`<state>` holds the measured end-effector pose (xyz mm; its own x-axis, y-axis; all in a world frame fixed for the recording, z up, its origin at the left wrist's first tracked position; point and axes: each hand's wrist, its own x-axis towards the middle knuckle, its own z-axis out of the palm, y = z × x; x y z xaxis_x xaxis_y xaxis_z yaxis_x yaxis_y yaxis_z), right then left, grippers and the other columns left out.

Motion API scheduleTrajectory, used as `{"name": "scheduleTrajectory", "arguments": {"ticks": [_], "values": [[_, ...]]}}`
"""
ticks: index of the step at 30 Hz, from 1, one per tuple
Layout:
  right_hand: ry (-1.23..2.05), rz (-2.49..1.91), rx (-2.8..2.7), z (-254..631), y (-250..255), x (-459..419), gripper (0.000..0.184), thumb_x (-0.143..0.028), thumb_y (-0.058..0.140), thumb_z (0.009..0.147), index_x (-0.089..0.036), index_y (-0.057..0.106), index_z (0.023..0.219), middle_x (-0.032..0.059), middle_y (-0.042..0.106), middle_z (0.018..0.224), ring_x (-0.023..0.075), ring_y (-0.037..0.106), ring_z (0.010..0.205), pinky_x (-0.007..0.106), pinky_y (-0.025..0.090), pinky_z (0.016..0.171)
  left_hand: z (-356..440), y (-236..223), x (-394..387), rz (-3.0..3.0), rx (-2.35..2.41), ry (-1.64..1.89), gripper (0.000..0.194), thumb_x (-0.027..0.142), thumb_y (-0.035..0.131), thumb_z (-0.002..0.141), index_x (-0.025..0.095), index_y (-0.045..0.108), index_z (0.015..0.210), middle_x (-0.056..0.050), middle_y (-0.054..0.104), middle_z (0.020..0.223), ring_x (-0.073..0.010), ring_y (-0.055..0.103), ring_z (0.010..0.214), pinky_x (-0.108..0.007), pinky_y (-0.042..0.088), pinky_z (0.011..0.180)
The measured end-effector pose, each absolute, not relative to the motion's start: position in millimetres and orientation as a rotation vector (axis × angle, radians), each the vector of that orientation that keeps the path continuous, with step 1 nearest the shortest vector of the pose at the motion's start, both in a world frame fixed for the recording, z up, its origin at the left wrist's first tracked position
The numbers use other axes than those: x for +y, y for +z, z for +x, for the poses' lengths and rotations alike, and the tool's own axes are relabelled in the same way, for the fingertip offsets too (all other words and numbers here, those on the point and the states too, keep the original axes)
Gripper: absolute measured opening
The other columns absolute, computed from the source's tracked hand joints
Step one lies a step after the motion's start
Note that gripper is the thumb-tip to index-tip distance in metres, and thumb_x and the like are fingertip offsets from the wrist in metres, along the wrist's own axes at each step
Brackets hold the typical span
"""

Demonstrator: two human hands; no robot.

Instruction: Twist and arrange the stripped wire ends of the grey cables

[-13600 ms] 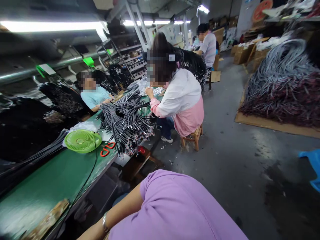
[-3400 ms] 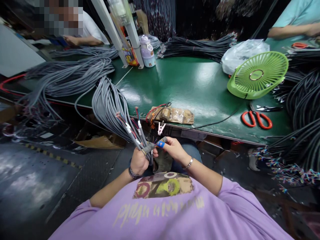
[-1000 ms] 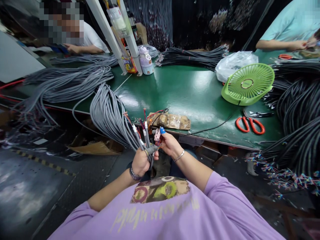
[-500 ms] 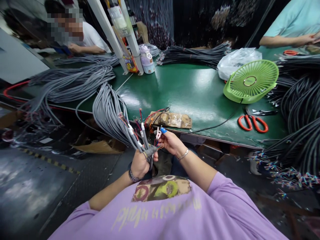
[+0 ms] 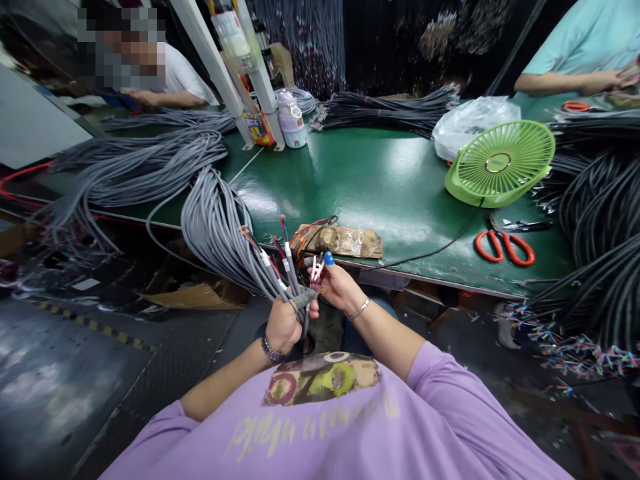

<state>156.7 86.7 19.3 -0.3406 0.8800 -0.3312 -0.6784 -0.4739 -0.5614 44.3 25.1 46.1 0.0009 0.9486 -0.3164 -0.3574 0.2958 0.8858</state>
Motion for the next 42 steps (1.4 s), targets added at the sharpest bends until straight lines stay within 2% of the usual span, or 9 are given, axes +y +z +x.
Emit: {"name": "scheduleTrajectory", "arguments": {"ticks": [7,14,17,22,32,42], "values": [[1.934,-0.732,-0.286,151,23,87,0.038,-0.055,0.062,0.077,-0.016,0.061,0.073,0.0007,0.06,0.062,0.0101,0.051,0.051,0.023,0.045,0.052,45,43,26,0.694,1.128,1.149,0.025,0.033,0.075,0.061,0.014,0.06,0.063,0.0,0.061,0.05,-0.0114,0.059,0.046,-0.02,0.048,0.044],[2.01,-0.665,-0.294,158,24,80,0.047,-0.063,0.049,0.081,-0.018,0.061,0.081,0.0027,0.064,0.073,0.0118,0.053,0.057,0.025,0.045,0.056,41,44,21,0.684,1.129,1.166,0.026,0.033,0.077,0.059,0.015,0.059,0.066,0.001,0.062,0.052,-0.0115,0.059,0.047,-0.021,0.049,0.046],[2.068,-0.643,-0.329,162,25,77,0.047,-0.062,0.046,0.083,-0.018,0.062,0.084,0.0038,0.066,0.076,0.0127,0.055,0.06,0.026,0.046,0.058,38,45,16,0.7,1.115,1.18,0.025,0.033,0.076,0.06,0.015,0.06,0.067,0.002,0.062,0.052,-0.011,0.059,0.046,-0.02,0.049,0.045],[2.047,-0.666,-0.374,163,26,76,0.037,-0.052,0.054,0.084,-0.016,0.063,0.082,0.004,0.067,0.076,0.0112,0.054,0.059,0.024,0.045,0.056,37,45,14,0.695,1.101,1.22,0.022,0.032,0.074,0.062,0.015,0.062,0.068,0.001,0.062,0.052,-0.0101,0.057,0.043,-0.02,0.047,0.042],[2.014,-0.692,-0.26,156,26,80,0.036,-0.051,0.059,0.082,-0.016,0.063,0.073,0.0018,0.063,0.065,0.0112,0.053,0.054,0.024,0.046,0.052,44,46,21,0.658,1.105,1.231,0.022,0.03,0.075,0.06,0.015,0.062,0.069,0.001,0.063,0.053,-0.0111,0.06,0.047,-0.02,0.049,0.044],[1.973,-0.657,-0.231,154,25,82,0.032,-0.046,0.062,0.081,-0.015,0.064,0.074,0.0007,0.066,0.062,0.01,0.056,0.051,0.022,0.048,0.052,43,42,22,0.635,1.111,1.248,0.023,0.032,0.075,0.062,0.014,0.061,0.068,0.001,0.062,0.052,-0.0105,0.059,0.045,-0.019,0.05,0.045]]}}
